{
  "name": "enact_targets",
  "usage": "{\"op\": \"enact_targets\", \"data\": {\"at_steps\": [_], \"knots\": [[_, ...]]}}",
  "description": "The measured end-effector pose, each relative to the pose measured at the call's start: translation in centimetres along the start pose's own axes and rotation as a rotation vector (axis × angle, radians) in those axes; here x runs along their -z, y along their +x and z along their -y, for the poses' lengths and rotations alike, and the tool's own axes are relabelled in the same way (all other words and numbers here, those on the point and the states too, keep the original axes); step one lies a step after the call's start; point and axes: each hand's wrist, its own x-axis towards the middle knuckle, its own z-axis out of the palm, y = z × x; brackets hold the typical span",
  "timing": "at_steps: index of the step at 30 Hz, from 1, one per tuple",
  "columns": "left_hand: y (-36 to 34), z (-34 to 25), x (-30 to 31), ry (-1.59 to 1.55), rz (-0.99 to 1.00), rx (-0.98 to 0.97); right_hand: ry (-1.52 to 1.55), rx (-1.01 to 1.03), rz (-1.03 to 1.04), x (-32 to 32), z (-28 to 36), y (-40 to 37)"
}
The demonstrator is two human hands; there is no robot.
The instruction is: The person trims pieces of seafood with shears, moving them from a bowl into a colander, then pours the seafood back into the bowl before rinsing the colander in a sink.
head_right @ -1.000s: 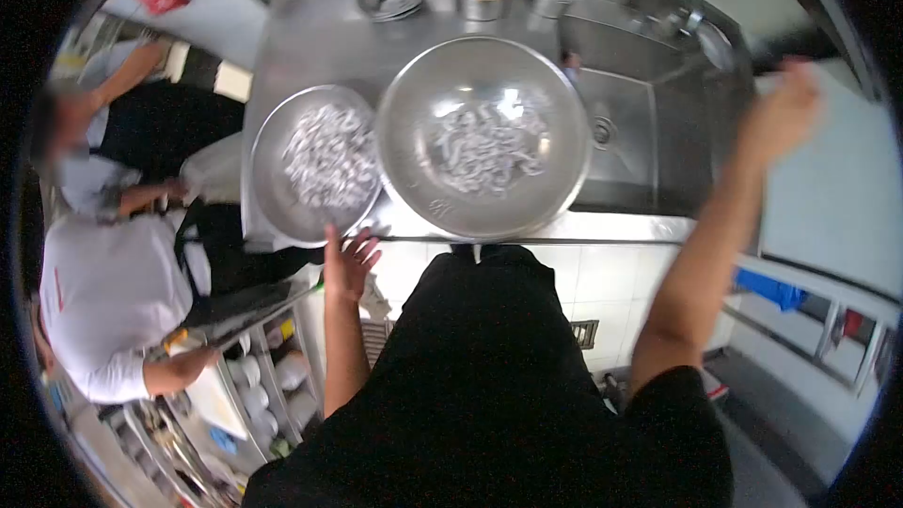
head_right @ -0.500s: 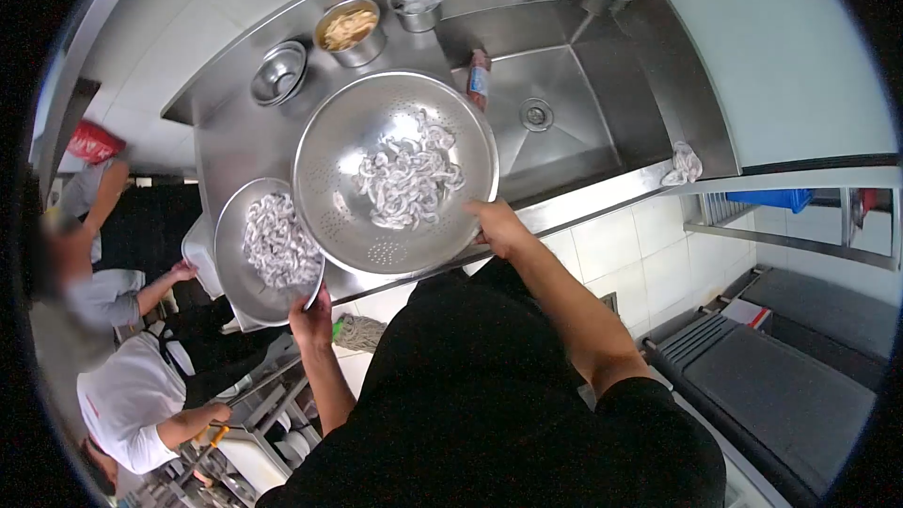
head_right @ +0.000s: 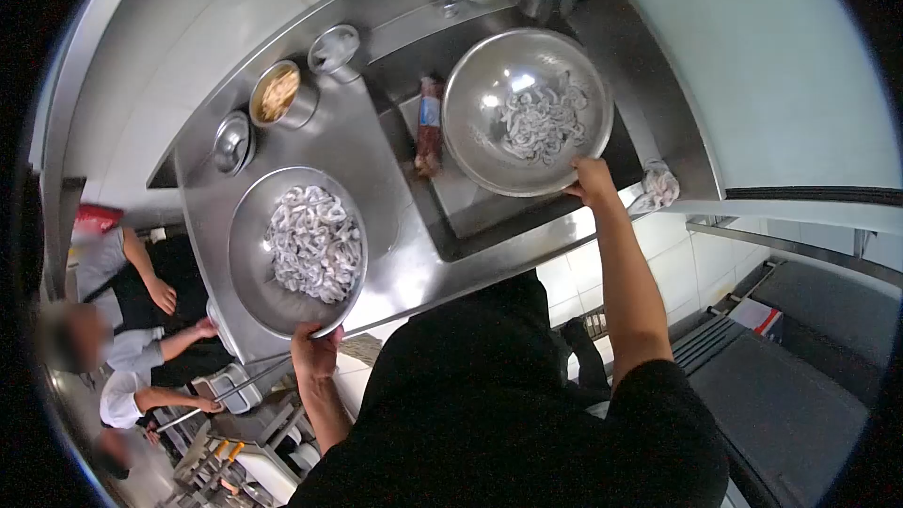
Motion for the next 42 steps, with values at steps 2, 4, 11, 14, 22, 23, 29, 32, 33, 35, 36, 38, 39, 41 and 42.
{"op": "enact_targets", "data": {"at_steps": [2,4,11,14,22,23,29,32,33,35,36,38,39,41,42], "knots": [[-0.4,1.1,-4.7,0.055,0.077,0.032,-0.047,-0.067,-0.026,0.9,0.4,5.7],[-1.1,2.5,-10.0,0.141,0.105,0.022,-0.046,-0.126,0.000,1.5,-0.8,12.0],[-3.3,6.9,-20.6,0.297,0.103,0.144,-0.011,-0.326,0.111,1.0,-4.3,19.5],[-4.1,8.1,-22.4,0.320,0.114,0.108,-0.039,-0.334,0.124,0.3,-4.1,19.4],[-4.4,9.6,-23.0,0.309,0.074,0.021,-0.051,-0.324,0.146,0.8,-6.1,21.5],[-4.4,9.7,-22.9,0.297,0.073,0.024,-0.034,-0.324,0.138,1.2,-6.8,22.5],[-3.6,10.2,-21.7,0.249,0.030,0.053,-0.152,-0.290,0.052,3.2,-8.2,24.8],[-2.9,11.0,-20.5,0.200,0.019,0.051,-0.187,-0.147,-0.015,4.3,-6.7,21.2],[-2.0,11.8,-19.7,0.184,0.028,0.051,-0.169,-0.108,-0.024,5.0,-6.2,20.0],[-1.3,12.4,-18.5,0.116,0.029,0.020,-0.120,-0.061,-0.038,6.6,-5.2,17.3],[-0.6,12.3,-17.5,0.109,0.039,0.027,-0.096,-0.054,-0.040,7.4,-4.8,16.2],[1.4,12.9,-15.1,0.053,0.038,0.045,-0.048,-0.041,-0.038,9.3,-4.1,14.7],[2.4,13.0,-14.3,0.054,-0.032,0.038,-0.029,-0.038,-0.002,10.4,-3.9,14.0],[4.1,13.1,-12.7,0.015,-0.040,0.017,0.005,-0.038,0.079,11.9,-2.9,12.6],[4.8,13.3,-11.8,-0.009,-0.029,0.028,-0.008,-0.038,0.056,12.5,-2.6,12.2]]}}
